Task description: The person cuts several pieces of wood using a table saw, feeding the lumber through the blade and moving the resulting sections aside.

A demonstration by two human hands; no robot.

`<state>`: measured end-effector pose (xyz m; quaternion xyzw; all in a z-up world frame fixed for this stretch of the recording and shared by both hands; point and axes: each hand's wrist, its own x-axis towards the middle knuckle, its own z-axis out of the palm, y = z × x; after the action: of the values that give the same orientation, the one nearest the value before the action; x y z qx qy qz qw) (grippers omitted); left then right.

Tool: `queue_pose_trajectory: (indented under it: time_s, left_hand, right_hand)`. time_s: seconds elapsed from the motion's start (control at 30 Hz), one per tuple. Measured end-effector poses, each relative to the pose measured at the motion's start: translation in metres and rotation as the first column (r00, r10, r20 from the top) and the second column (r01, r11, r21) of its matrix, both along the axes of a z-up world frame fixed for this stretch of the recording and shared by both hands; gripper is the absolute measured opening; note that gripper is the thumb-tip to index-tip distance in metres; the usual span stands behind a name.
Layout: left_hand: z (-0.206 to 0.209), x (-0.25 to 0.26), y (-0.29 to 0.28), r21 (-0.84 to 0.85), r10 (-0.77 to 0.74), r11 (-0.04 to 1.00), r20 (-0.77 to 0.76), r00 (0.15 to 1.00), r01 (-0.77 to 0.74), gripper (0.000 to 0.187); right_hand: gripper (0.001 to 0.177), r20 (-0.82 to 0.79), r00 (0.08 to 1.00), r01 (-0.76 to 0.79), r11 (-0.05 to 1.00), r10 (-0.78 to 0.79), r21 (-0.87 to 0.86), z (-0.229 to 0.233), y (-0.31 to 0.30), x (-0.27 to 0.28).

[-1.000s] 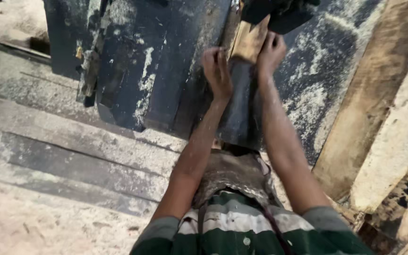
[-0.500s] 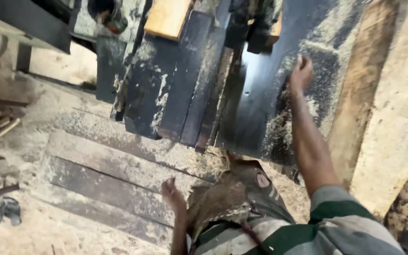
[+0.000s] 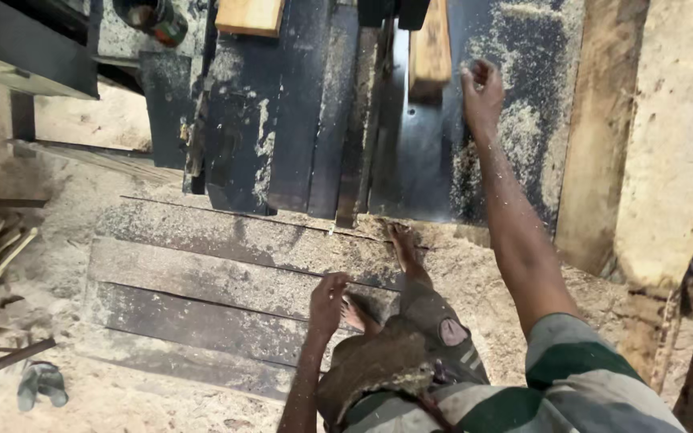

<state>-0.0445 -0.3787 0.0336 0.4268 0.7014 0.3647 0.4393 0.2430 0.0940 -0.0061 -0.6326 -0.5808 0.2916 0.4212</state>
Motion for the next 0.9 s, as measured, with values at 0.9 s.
queue_pose_trajectory:
  time_s: [0.9]
  left_hand:
    - [-0.124, 0.037, -0.156, -0.278, 0.301, 0.953, 0.824, 0.48, -0.121, 0.042]
  right_hand:
    - [0.124, 0.273, 0.939, -0.191, 0.978, 0.208, -0.086, -0.024, -0.482, -0.153]
